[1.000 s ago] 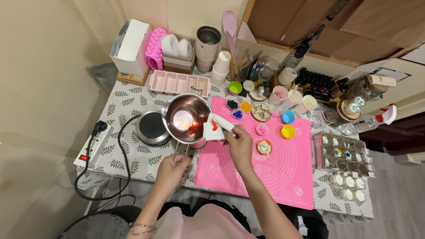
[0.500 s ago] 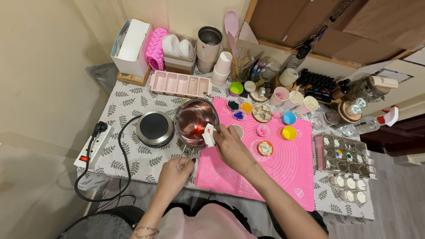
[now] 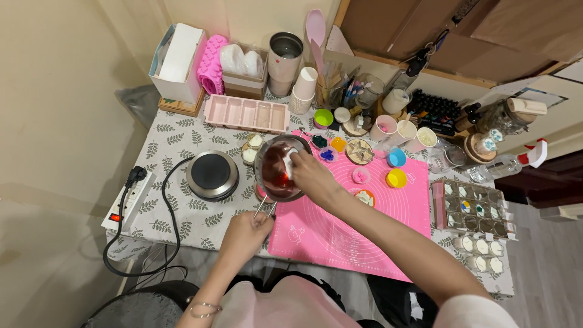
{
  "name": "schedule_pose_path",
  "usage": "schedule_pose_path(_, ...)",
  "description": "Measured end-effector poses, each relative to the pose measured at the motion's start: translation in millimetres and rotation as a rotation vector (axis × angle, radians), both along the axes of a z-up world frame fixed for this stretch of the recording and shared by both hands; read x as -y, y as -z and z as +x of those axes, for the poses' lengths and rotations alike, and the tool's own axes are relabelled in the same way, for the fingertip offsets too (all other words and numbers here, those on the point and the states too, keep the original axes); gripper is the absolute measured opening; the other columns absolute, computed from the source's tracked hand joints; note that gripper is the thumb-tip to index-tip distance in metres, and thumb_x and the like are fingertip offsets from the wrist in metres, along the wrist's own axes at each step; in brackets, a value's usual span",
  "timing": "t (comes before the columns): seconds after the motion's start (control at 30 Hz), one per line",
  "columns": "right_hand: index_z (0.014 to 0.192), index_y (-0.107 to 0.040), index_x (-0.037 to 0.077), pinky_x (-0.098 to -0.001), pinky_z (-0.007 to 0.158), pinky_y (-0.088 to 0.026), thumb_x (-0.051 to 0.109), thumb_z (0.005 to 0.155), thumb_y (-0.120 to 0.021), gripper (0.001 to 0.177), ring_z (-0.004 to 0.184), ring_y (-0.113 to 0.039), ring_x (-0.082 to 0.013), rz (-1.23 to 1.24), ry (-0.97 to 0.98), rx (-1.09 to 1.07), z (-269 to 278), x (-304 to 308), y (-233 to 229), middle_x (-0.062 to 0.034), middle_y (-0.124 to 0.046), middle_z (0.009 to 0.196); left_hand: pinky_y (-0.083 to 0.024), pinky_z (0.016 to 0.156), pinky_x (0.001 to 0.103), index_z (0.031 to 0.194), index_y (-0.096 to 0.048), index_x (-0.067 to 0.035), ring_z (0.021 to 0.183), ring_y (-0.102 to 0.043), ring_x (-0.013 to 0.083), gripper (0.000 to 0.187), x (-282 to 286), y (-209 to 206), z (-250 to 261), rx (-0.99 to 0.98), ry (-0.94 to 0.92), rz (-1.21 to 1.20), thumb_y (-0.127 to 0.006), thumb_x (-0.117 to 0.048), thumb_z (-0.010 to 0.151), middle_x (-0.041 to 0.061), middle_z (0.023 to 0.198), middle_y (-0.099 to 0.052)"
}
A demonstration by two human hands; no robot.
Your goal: The person wipes a small metal pot with a tissue, places finished white candles on an electric warmer, and pours red melted wax from a paper cup into a pink silicone mold on the work mat, filling its cavities.
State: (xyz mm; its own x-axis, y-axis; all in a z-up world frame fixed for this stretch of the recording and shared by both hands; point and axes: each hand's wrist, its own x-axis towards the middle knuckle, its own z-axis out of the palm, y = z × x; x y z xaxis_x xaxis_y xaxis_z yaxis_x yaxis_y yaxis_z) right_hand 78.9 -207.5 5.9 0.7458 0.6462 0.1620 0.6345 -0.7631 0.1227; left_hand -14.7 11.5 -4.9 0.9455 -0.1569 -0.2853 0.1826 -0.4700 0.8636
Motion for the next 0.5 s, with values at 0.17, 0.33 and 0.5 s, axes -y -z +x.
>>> schedule_pose_path(0.17,0.082,-0.074,-0.002,-0.0365,0.091,-0.053,0.004,0.072,-0.066,0.015,0.108,-0.057,-0.0309,-0.174,0.04,-0.117,13.5,-22.4,15.0,-0.0157,-0.062,0.108,-0.046,0.05,0.037,0.063,-0.059,0.006,0.043,-0.052,0.0218,0.034,-0.9,-12.9,0.8,-0.072,-0.05,-0.02,-0.066,-0.019,0.084,0.016,0.05,-0.055)
schedule_pose_path(0.33,0.078,-0.075,-0.002,-0.039,0.093,-0.052,0.002,0.066,-0.067,0.015,0.11,-0.058,-0.0347,-0.03,0.005,-0.115,16.6,-35.9,25.6,-0.0178,-0.065,0.107,-0.047,0.051,0.038,0.065,-0.063,0.005,0.044,-0.056,0.0248,0.032,-11.8,4.4,-2.4,-0.01,-0.103,0.018,-0.066,-0.02,0.085,0.017,0.052,-0.059)
schedule_pose_path(0.5,0.08,-0.076,0.001,-0.0407,0.094,-0.051,0.0,0.074,-0.067,0.011,0.105,-0.06,-0.0377,0.188,-0.005,-0.222,20.8,-40.9,38.4,-0.0213,-0.066,0.101,-0.048,0.053,0.037,0.066,-0.061,0.006,0.045,-0.056,0.0263,0.033,-16.3,18.0,-3.3,0.09,-0.13,0.049,-0.068,-0.021,0.084,0.017,0.054,-0.059)
